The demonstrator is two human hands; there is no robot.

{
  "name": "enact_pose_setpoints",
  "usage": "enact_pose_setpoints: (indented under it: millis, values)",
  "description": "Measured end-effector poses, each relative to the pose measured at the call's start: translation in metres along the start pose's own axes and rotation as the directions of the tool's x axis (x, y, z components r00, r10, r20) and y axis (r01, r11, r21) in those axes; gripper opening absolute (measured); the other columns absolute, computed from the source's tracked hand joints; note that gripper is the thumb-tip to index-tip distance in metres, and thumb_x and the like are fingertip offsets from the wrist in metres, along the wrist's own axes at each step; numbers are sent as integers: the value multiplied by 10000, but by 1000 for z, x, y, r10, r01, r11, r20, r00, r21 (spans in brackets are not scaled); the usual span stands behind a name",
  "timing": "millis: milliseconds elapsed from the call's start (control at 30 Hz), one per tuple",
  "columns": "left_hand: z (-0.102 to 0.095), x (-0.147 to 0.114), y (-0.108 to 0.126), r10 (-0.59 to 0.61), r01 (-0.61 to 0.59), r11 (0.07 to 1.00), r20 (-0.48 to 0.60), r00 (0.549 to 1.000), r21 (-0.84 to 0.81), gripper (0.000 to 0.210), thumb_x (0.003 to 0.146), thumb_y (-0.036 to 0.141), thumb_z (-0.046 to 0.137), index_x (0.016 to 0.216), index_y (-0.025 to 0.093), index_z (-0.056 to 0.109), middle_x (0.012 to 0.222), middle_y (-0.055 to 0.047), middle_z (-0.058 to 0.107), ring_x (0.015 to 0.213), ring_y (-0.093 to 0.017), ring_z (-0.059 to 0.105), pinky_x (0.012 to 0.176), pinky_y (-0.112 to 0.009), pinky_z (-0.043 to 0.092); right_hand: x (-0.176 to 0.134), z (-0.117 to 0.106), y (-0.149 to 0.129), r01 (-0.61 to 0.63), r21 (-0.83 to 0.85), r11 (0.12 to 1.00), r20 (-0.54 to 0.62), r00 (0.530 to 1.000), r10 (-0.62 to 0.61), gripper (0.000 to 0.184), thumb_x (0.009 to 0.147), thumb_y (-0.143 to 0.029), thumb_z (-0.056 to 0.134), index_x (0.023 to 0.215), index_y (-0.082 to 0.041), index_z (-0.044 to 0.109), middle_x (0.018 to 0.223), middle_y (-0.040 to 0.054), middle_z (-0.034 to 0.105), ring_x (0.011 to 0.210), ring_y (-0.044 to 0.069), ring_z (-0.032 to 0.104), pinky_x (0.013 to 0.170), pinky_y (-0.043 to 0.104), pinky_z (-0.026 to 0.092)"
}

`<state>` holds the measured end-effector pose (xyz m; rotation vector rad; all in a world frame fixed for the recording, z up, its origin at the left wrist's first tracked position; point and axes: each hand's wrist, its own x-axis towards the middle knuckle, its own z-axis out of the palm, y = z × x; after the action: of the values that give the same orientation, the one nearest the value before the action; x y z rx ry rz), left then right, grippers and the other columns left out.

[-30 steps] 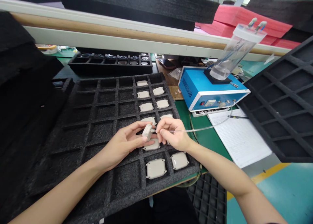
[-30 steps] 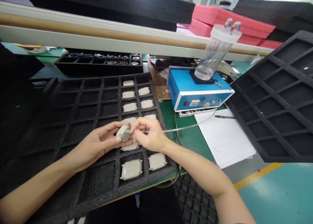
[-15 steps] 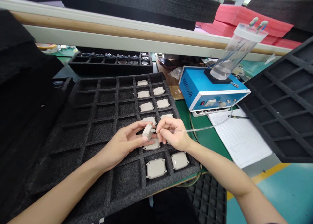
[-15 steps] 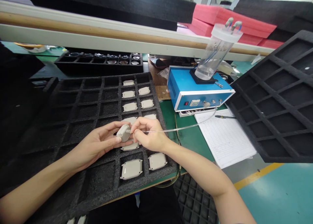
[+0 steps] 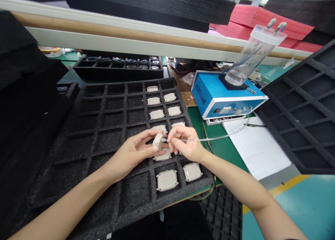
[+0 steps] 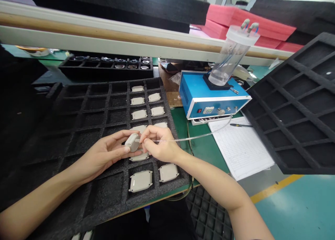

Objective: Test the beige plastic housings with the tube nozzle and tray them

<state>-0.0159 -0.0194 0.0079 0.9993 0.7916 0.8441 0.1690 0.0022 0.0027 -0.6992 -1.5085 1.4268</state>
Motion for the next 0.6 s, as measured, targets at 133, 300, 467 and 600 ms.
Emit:
enact_pose_setpoints:
  millis: [133, 300, 467, 600]
  values:
    - [0, 0, -1, 2, -2, 1000, -1, 1000, 1, 310, 805, 201, 679, 1107, 229, 615, 1256, -37, 605, 1083, -240, 628, 961, -393, 537, 0, 0, 0, 1, 1, 1000, 4, 1000, -1, 69, 696, -106, 492, 693, -153, 542, 515, -40, 576, 398, 49, 486, 405, 156, 397]
    - [1, 2, 1, 4, -4, 1000, -10, 1000, -4, 322, 795, 197, 688, 1108, 226, 619, 1256, -44, 604, 1075, -245, 632, 956, -403, 538, 0, 0, 0, 11, 5, 1000, 3, 1000, -11, 73, 694, -99, 490, 693, -153, 540, 514, -38, 577, 397, 49, 485, 406, 156, 396]
    - [0, 1, -1, -3, 2, 1000, -28, 1000, -22, 324, 789, 198, 692, 1104, 232, 627, 1230, -41, 621, 1047, -246, 646, 943, -403, 542, -1, -1, 0, 33, -15, 999, -20, 999, -33, 58, 700, -113, 501, 697, -150, 545, 505, -34, 572, 385, 55, 476, 395, 164, 388]
    - [-2, 0, -2, -29, 21, 997, -105, 994, -69, 310, 822, 247, 652, 1128, 216, 619, 1108, -57, 677, 943, -222, 685, 890, -359, 562, -1, -3, -1, 89, -18, 996, -124, 988, -91, 39, 716, -142, 508, 696, -152, 541, 493, -32, 563, 368, 59, 454, 386, 172, 371]
